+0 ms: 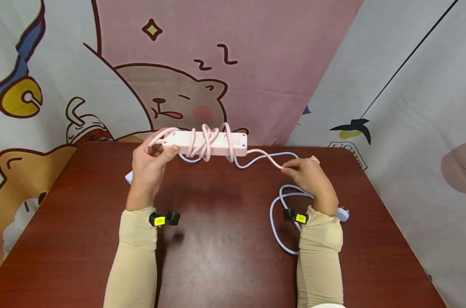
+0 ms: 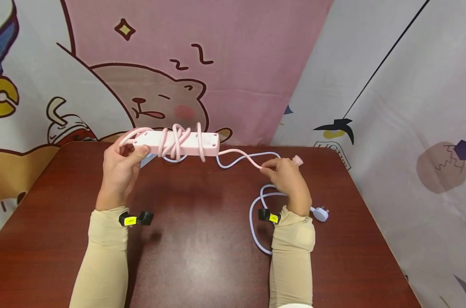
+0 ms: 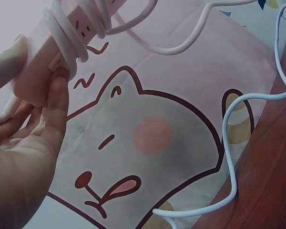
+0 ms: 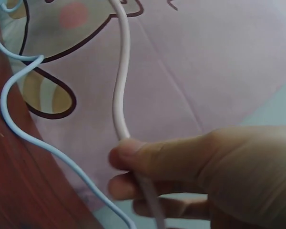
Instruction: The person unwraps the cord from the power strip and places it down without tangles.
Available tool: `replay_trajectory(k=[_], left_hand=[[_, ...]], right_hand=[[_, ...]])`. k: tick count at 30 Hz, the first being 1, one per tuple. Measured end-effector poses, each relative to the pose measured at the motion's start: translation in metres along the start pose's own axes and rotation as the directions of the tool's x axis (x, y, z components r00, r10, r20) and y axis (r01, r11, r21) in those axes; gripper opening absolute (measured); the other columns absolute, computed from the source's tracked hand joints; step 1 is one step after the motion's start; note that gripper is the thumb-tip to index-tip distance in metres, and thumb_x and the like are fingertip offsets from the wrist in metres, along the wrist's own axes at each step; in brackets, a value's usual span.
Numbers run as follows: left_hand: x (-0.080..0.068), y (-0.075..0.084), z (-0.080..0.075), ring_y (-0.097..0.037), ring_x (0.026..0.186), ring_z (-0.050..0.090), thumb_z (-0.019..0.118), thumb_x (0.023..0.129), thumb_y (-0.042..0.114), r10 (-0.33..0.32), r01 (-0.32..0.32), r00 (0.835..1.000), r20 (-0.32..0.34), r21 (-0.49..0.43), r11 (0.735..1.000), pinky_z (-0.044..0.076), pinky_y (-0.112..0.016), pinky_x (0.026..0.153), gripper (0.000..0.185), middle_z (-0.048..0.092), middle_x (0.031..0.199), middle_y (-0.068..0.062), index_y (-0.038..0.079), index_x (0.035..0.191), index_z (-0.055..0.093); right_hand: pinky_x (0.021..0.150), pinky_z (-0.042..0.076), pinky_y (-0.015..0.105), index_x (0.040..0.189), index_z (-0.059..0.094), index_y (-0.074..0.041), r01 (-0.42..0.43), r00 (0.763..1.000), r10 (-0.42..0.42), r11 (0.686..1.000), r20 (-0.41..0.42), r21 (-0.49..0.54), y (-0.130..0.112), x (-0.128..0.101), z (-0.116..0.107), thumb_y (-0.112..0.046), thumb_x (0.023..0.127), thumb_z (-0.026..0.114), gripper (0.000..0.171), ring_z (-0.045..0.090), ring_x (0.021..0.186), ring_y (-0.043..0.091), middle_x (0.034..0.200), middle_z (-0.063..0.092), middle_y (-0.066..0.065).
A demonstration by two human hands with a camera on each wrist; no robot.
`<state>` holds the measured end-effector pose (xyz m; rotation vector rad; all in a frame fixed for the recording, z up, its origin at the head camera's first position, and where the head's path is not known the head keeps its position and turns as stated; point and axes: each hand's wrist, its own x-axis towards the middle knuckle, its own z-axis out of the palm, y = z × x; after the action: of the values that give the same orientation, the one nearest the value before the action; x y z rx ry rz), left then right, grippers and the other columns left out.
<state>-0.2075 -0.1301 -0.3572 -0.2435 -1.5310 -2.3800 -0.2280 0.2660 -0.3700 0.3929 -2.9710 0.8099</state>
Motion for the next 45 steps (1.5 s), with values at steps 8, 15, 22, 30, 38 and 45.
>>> replay_trajectory(k=[8, 15, 22, 30, 38, 45], left_hand=[[0.0, -0.003, 0.0, -0.008, 0.091, 0.064, 0.071, 0.087, -0.01, -0.008, 0.006, 1.0, 0.029, 0.062, 0.998, 0.055, -0.016, 0.076, 0.046, 0.072, 0.109, 0.001, 0.0, 0.131, 0.062], [0.001, -0.005, 0.004, -0.008, 0.09, 0.061, 0.07, 0.087, -0.011, -0.005, -0.003, 0.999, 0.052, 0.154, 0.988, 0.052, -0.015, 0.075, 0.045, 0.071, 0.106, 0.003, -0.002, 0.13, 0.063], [-0.001, -0.005, 0.003, -0.007, 0.089, 0.059, 0.071, 0.086, -0.01, -0.033, 0.022, 0.998, 0.052, 0.197, 0.98, 0.05, -0.015, 0.073, 0.048, 0.07, 0.103, 0.004, -0.003, 0.133, 0.062], [-0.002, -0.004, 0.001, -0.008, 0.091, 0.06, 0.075, 0.085, -0.004, -0.073, 0.02, 0.983, 0.17, 0.294, 0.956, 0.052, -0.016, 0.073, 0.05, 0.072, 0.11, 0.007, 0.0, 0.134, 0.062], [-0.004, -0.001, -0.002, -0.006, 0.092, 0.062, 0.077, 0.085, -0.002, -0.084, -0.009, 0.964, 0.251, 0.349, 0.937, 0.053, -0.016, 0.075, 0.052, 0.072, 0.117, 0.01, -0.001, 0.135, 0.062], [-0.006, -0.001, -0.003, -0.007, 0.091, 0.065, 0.076, 0.086, -0.001, -0.106, -0.024, 0.936, 0.335, 0.362, 0.932, 0.056, -0.02, 0.078, 0.048, 0.072, 0.116, 0.005, 0.003, 0.132, 0.064]], right_hand=[[0.081, 0.051, 0.036, 0.116, 0.074, -0.004, -0.002, 0.994, -0.004, 0.998, 0.108, 0.055, -0.007, 0.005, 0.009, -0.019, 0.1, 0.065, 0.024, 0.064, 0.09, 0.022, 0.106, 0.076, 0.013], [0.103, 0.05, 0.037, 0.131, 0.067, -0.007, 0.241, 0.943, -0.174, 0.945, -0.283, 0.222, -0.051, 0.003, 0.004, -0.017, 0.103, 0.06, 0.03, 0.065, 0.12, 0.027, 0.126, 0.071, 0.012], [0.103, 0.046, 0.015, 0.138, 0.062, -0.007, 0.483, 0.826, -0.329, 0.832, -0.458, 0.274, -0.09, 0.006, 0.014, -0.006, 0.104, 0.054, 0.035, 0.067, 0.116, 0.024, 0.127, 0.07, 0.01], [0.104, 0.044, 0.023, 0.132, 0.068, -0.012, 0.561, 0.796, -0.443, 0.797, -0.413, 0.226, -0.099, 0.005, 0.017, 0.0, 0.101, 0.055, 0.036, 0.063, 0.121, 0.02, 0.131, 0.07, 0.006], [0.106, 0.041, 0.02, 0.127, 0.072, -0.014, 0.587, 0.809, -0.559, 0.751, -0.18, 0.302, -0.094, -0.003, 0.005, 0.002, 0.101, 0.055, 0.035, 0.056, 0.128, 0.017, 0.141, 0.065, 0.005], [0.105, 0.043, 0.021, 0.12, 0.072, -0.02, 0.509, 0.857, -0.503, 0.793, -0.113, 0.334, -0.099, -0.006, 0.007, -0.012, 0.095, 0.071, 0.027, 0.056, 0.127, 0.012, 0.137, 0.067, -0.002]])
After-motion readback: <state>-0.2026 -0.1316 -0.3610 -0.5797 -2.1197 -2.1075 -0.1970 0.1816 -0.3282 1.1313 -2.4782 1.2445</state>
